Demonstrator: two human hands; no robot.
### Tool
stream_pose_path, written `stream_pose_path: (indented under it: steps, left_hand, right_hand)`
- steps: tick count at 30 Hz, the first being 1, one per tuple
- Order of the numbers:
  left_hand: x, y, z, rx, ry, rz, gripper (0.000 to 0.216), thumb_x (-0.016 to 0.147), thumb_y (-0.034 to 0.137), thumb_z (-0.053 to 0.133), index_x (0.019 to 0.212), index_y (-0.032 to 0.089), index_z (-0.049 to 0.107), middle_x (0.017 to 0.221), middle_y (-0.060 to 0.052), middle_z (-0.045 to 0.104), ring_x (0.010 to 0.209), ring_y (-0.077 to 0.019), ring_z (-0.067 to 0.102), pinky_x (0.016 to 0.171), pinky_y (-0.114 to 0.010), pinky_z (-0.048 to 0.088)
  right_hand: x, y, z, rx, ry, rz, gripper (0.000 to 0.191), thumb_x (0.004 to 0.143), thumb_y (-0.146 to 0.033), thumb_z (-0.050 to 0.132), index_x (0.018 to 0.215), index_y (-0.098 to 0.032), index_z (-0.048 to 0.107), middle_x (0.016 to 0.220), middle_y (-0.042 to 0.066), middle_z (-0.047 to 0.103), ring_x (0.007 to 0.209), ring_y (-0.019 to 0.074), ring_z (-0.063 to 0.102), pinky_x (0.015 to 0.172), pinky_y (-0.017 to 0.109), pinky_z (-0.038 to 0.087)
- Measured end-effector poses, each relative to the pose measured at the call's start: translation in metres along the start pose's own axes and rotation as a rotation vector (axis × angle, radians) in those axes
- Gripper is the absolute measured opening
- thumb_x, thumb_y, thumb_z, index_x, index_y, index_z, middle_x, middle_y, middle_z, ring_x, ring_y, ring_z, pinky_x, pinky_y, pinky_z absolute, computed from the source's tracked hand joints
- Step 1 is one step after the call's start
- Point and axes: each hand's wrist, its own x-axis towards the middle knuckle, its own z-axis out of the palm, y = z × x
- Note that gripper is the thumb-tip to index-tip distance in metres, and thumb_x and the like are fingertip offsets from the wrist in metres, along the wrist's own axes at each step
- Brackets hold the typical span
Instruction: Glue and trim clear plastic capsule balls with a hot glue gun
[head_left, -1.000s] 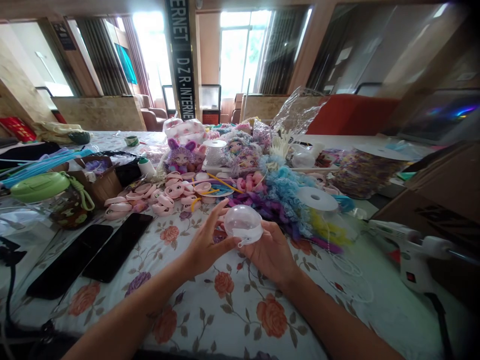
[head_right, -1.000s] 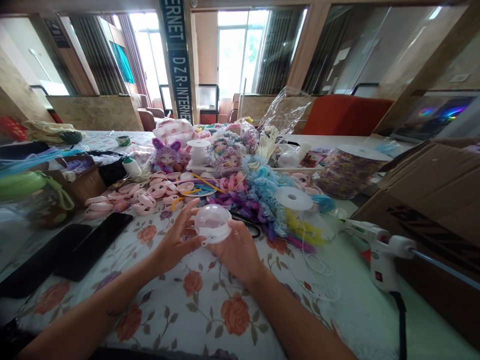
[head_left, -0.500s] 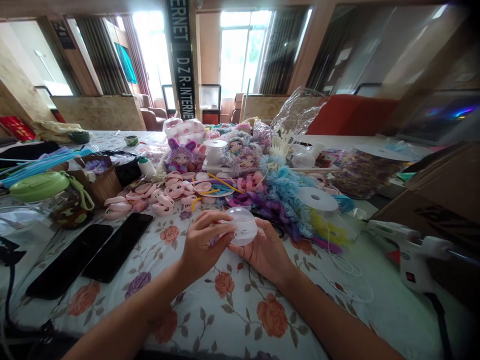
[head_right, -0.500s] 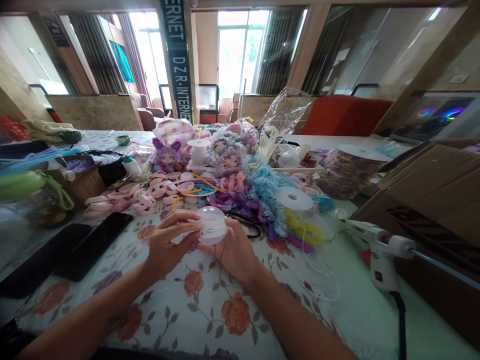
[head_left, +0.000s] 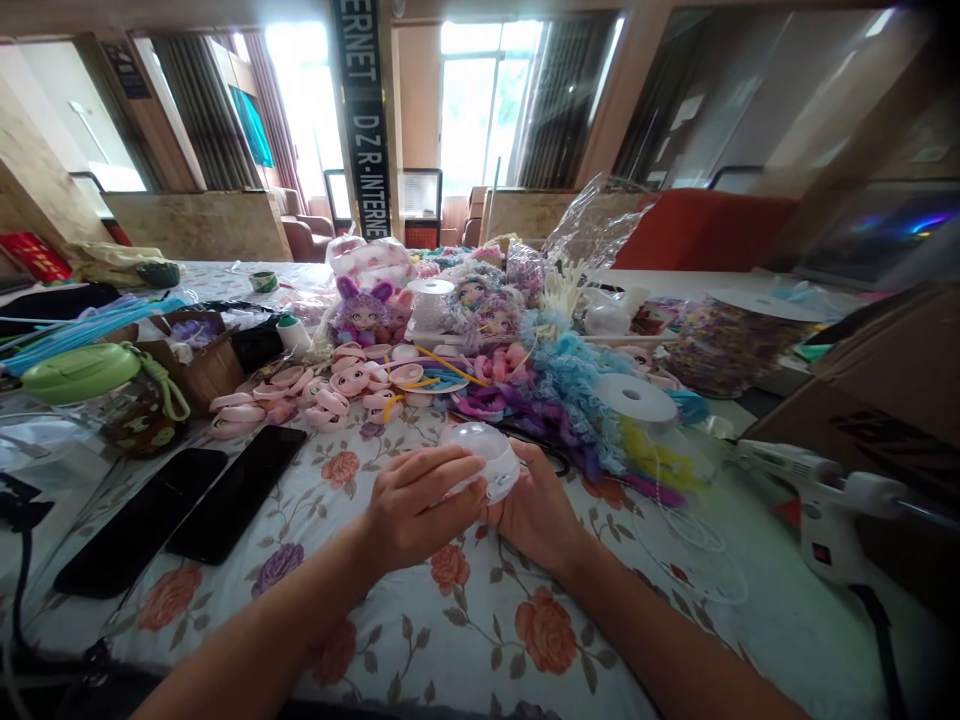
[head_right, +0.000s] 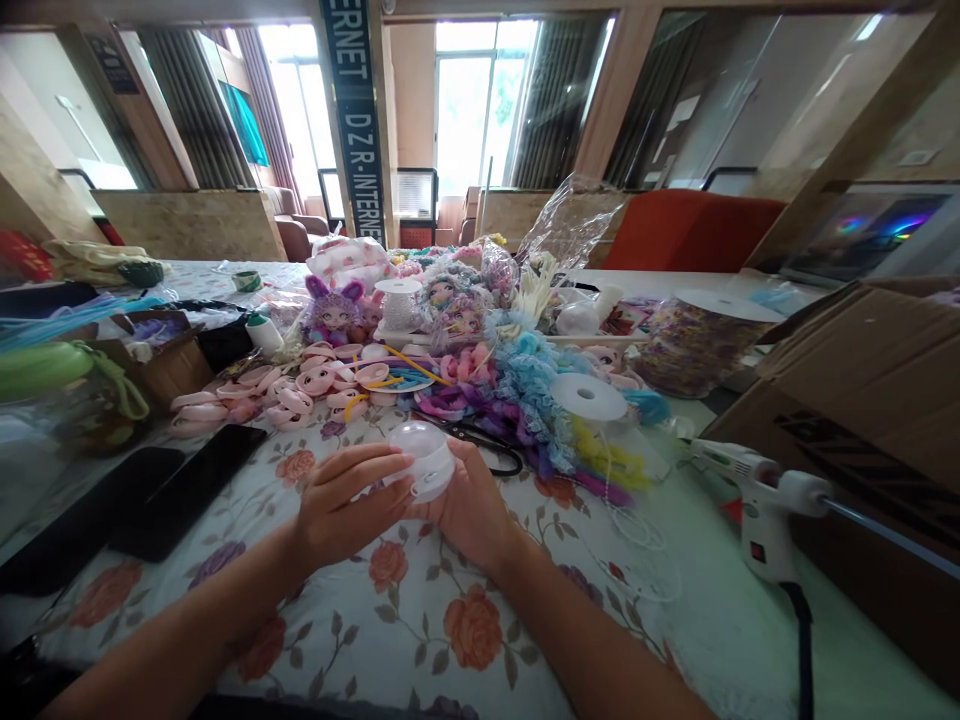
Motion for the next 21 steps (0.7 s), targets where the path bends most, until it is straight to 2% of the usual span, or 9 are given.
stream_pose_path:
  steps: [5, 10, 14, 17, 21]
  left_hand:
    - [0.004, -0.001, -0.001, 0.048, -0.006, 0.08, 0.013, 0.076, 0.009, 0.072, 0.087, 0.014, 0.067, 0.1, -0.01, 0.075, 0.1, -0.0203, 0.068, 0.082, -0.03, 0.06]
    - [0.007, 0.0, -0.002, 0.05, -0.014, 0.087, 0.01, 0.078, 0.01, 0.07, 0.087, 0.014, 0.067, 0.102, -0.009, 0.074, 0.1, -0.019, 0.068, 0.084, -0.029, 0.059]
    - [0.006, 0.006, 0.0, -0.056, 0.001, -0.053, 0.016, 0.079, 0.012, 0.068, 0.095, 0.015, 0.067, 0.104, -0.01, 0.073, 0.102, -0.0207, 0.067, 0.083, -0.033, 0.059]
    - [0.01, 0.013, 0.001, -0.134, 0.064, -0.172, 0.015, 0.078, 0.009, 0.069, 0.09, 0.017, 0.066, 0.099, -0.008, 0.072, 0.097, -0.0191, 0.065, 0.081, -0.033, 0.058]
    - [0.014, 0.02, 0.003, -0.165, 0.089, -0.336, 0.015, 0.078, 0.007, 0.068, 0.085, 0.021, 0.067, 0.096, -0.006, 0.07, 0.097, -0.0192, 0.063, 0.084, -0.034, 0.056]
  right_hand:
    - [-0.002, 0.0, 0.001, -0.011, 0.017, -0.005, 0.04, 0.088, -0.046, 0.055, 0.11, -0.016, 0.069, 0.096, 0.008, 0.072, 0.089, 0.0205, 0.066, 0.078, 0.031, 0.055]
    - [-0.004, 0.001, 0.003, -0.022, -0.002, -0.004, 0.05, 0.084, -0.057, 0.06, 0.113, -0.017, 0.067, 0.097, 0.008, 0.071, 0.088, 0.0201, 0.066, 0.077, 0.031, 0.054]
    - [-0.003, 0.003, 0.002, -0.047, 0.024, -0.01, 0.049, 0.078, -0.052, 0.069, 0.112, -0.017, 0.067, 0.096, 0.007, 0.071, 0.079, 0.0175, 0.065, 0.068, 0.028, 0.054]
    - [-0.003, 0.004, 0.0, -0.058, 0.051, -0.012, 0.046, 0.076, -0.048, 0.07, 0.109, -0.016, 0.069, 0.093, 0.007, 0.071, 0.07, 0.0155, 0.062, 0.06, 0.026, 0.053]
    - [-0.004, 0.003, -0.002, -0.081, 0.066, -0.035, 0.041, 0.079, -0.044, 0.066, 0.111, -0.018, 0.069, 0.099, 0.008, 0.071, 0.079, 0.0191, 0.065, 0.068, 0.03, 0.055]
